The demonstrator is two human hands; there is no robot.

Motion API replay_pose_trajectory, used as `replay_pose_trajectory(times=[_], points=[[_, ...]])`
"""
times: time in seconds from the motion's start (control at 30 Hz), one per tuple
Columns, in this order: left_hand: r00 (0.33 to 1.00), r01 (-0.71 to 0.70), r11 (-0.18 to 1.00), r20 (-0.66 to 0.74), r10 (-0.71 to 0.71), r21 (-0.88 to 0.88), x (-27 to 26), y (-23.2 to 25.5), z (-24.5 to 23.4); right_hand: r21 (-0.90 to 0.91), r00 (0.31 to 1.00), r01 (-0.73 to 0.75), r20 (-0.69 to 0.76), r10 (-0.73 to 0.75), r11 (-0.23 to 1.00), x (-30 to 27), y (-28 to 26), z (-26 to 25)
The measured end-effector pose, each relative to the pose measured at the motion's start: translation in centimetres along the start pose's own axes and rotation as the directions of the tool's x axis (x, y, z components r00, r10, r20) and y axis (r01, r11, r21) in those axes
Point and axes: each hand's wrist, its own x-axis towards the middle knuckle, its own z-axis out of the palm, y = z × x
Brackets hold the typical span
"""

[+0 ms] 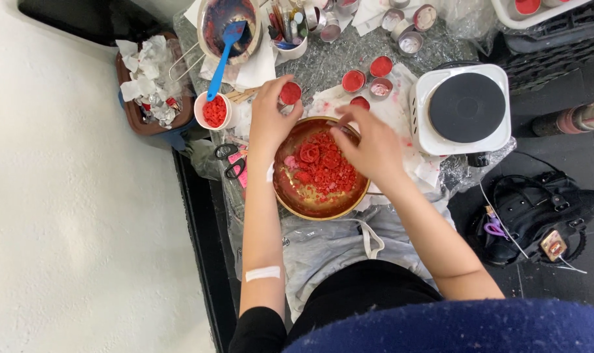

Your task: Preparing small candle containers by placing wicks inside them.

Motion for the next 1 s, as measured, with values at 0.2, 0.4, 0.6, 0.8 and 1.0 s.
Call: replay_pose_trajectory(times=[0.2, 0.4, 0.6, 0.8, 1.0], points=[[0.996, 0.085, 0.596, 0.08, -0.035, -0.799, -6.6, 1.6, 0.0, 0.486, 0.961, -0.276, 0.169, 0.221, 0.829, -2.9, 0.8, 2.8], [0.985, 0.077, 0.314, 0.023, -0.172, -0.946, -11.8, -3.3, 4.3, 0.242, 0.992, -0.022, 0.126, -0.009, 0.97, -4.4, -1.7, 0.7], [0.983, 0.13, 0.306, 0.081, -0.167, -0.943, -12.2, -1.8, 4.5, 0.211, 0.964, -0.17, 0.24, 0.118, 0.963, -4.0, -2.0, 0.9], [0.984, 0.078, 0.333, 0.019, -0.175, -0.94, -12.1, -2.2, 5.1, 0.346, 0.943, -0.296, 0.255, 0.215, 0.89, -3.6, -1.0, 2.0], [0.987, 0.124, 0.48, 0.06, -0.146, -0.868, -13.3, -4.3, 7.0, 0.566, 0.96, -0.265, 0.228, 0.161, 0.781, -4.3, 0.1, 3.4]])
